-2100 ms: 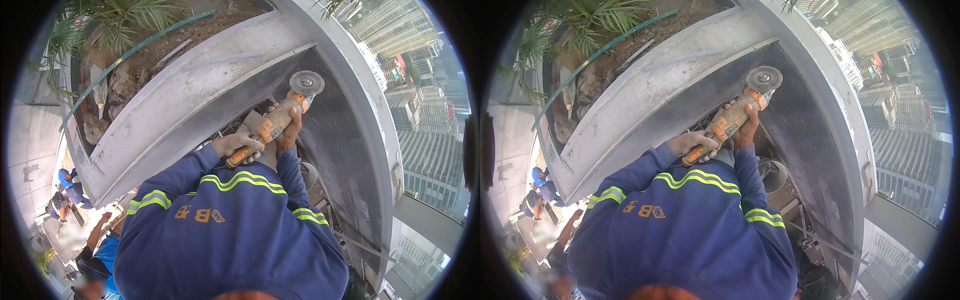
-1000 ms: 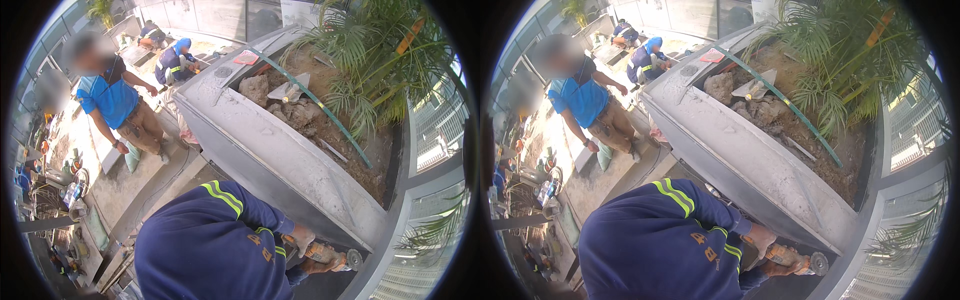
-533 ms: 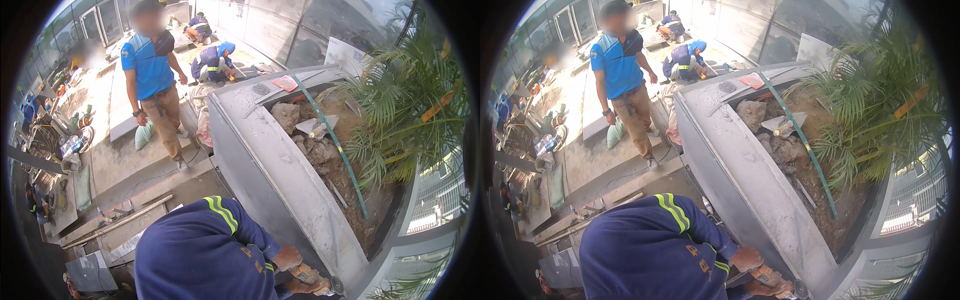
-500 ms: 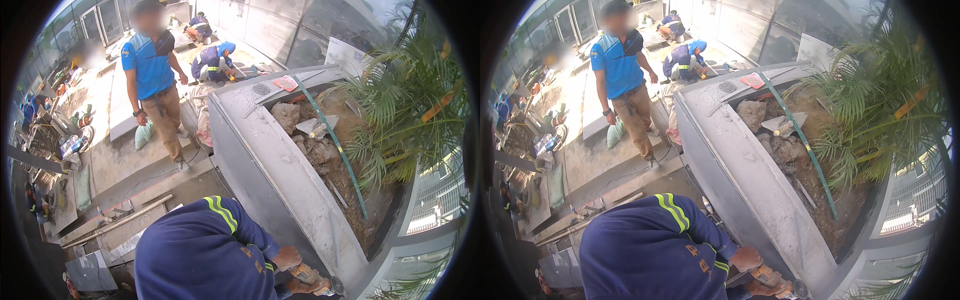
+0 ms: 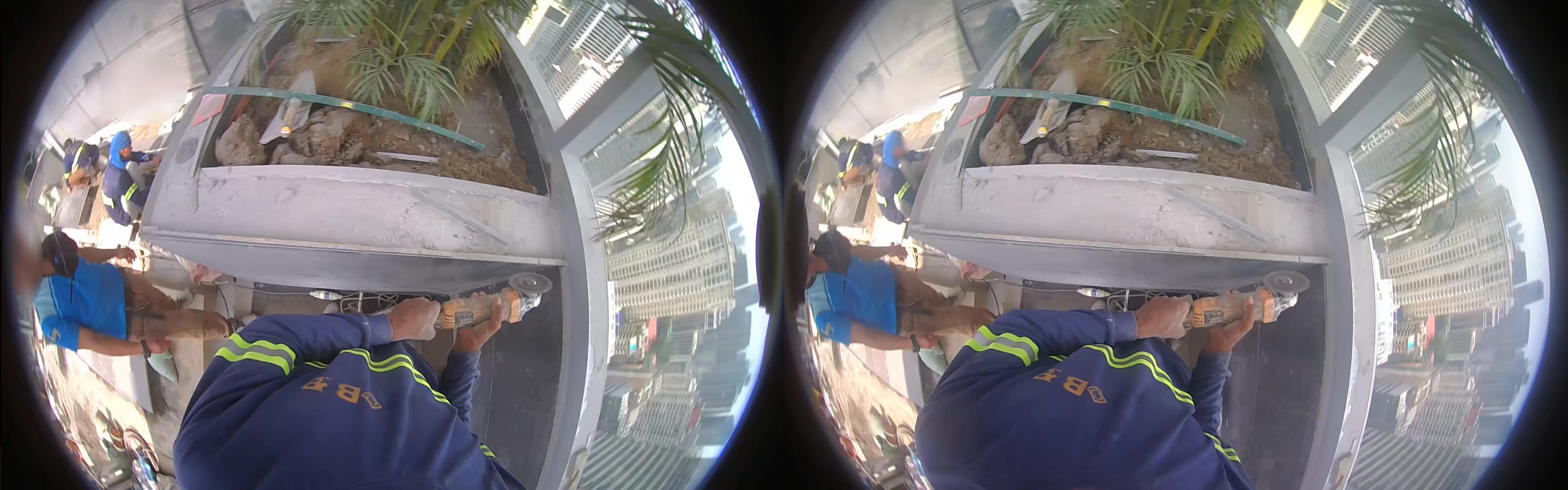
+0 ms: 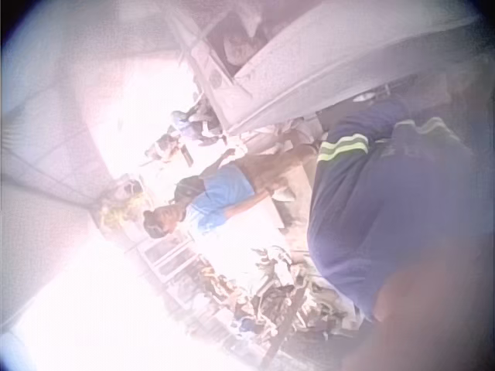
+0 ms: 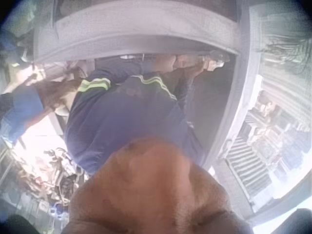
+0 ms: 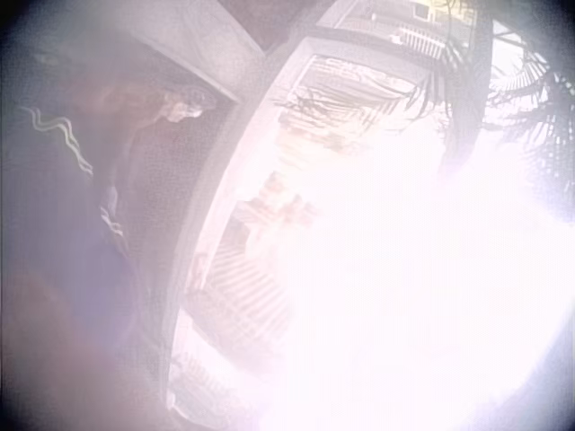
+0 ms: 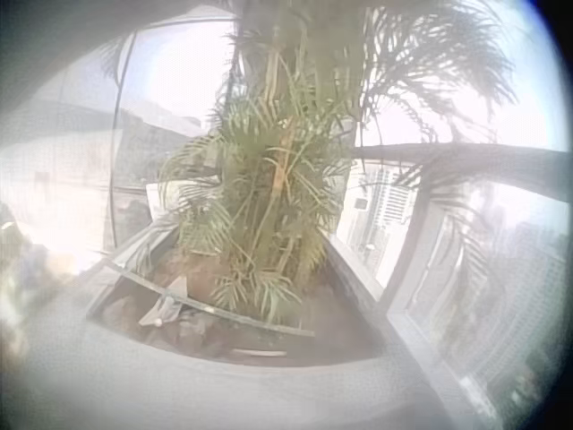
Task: The person uses an angle grinder to cut or grind a concrete ledge on an outdoor balcony. A coworker measures the ledge with a tape measure while the person operates the tool along the marked line.
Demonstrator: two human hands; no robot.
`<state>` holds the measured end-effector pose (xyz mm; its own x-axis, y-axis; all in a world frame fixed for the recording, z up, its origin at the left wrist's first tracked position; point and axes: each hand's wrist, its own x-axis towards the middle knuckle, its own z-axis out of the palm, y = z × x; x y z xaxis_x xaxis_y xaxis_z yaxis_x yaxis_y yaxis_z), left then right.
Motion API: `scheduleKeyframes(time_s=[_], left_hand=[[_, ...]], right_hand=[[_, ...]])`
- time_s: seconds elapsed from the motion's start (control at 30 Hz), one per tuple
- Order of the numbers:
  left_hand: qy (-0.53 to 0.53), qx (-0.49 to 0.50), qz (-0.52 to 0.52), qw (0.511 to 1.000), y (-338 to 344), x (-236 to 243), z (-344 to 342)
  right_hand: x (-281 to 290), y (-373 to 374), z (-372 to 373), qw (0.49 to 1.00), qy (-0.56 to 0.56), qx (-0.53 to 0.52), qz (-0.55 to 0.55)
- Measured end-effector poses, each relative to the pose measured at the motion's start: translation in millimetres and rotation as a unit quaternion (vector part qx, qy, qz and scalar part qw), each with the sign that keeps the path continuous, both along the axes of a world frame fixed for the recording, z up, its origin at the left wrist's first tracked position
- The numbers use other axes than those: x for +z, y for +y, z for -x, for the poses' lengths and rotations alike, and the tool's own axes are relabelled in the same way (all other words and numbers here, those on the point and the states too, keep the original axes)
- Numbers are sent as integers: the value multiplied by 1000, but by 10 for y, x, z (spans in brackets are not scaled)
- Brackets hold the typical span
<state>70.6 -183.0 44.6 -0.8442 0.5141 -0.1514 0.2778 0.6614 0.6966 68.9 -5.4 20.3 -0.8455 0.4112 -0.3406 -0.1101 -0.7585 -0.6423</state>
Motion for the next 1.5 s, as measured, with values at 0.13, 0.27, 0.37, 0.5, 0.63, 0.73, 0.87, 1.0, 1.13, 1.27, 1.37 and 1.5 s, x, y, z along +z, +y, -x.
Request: scheduleKeyframes(time_s=[0.13, 0.27, 0.37, 0.5, 0.63, 0.73, 0.87, 1.0, 1.13, 1.27, 1.37, 1.5], left_hand=[[9, -41, 42, 998, 151, 86, 170], [6, -74, 65, 995, 396, 222, 336], [28, -74, 84, 993, 536, 147, 466], [44, -68, 96, 992, 723, 151, 613], [47, -52, 83, 994, 916, 144, 746], [73, -68, 97, 990, 1031, 160, 838], [84, -71, 114, 987, 1182, 92, 932], [91, -78, 115, 986, 1249, -4, 988], [82, -68, 132, 985, 1293, -59, 994], [90, -71, 129, 985, 1306, -66, 1019], [91, -73, 127, 985, 1326, -80, 1048], [94, -73, 97, 988, 1321, -87, 1066]], right_hand=[[-107, 134, 97, 997, 13, -73, -3], [-86, 372, 124, 993, 35, -108, 28], [-113, 475, 239, 990, 53, -121, 58], [-98, 613, 416, 988, 61, -122, 78], [-139, 778, 571, 987, 65, -131, 71], [-180, 885, 676, 986, 71, -129, 80], [-221, 1022, 767, 985, 71, -123, 98], [-300, 1101, 814, 983, 70, -121, 118], [-367, 1124, 836, 984, 64, -122, 110], [-365, 1147, 856, 985, 67, -117, 112], [-359, 1166, 874, 985, 64, -114, 117], [-344, 1174, 895, 983, 73, -108, 126]])
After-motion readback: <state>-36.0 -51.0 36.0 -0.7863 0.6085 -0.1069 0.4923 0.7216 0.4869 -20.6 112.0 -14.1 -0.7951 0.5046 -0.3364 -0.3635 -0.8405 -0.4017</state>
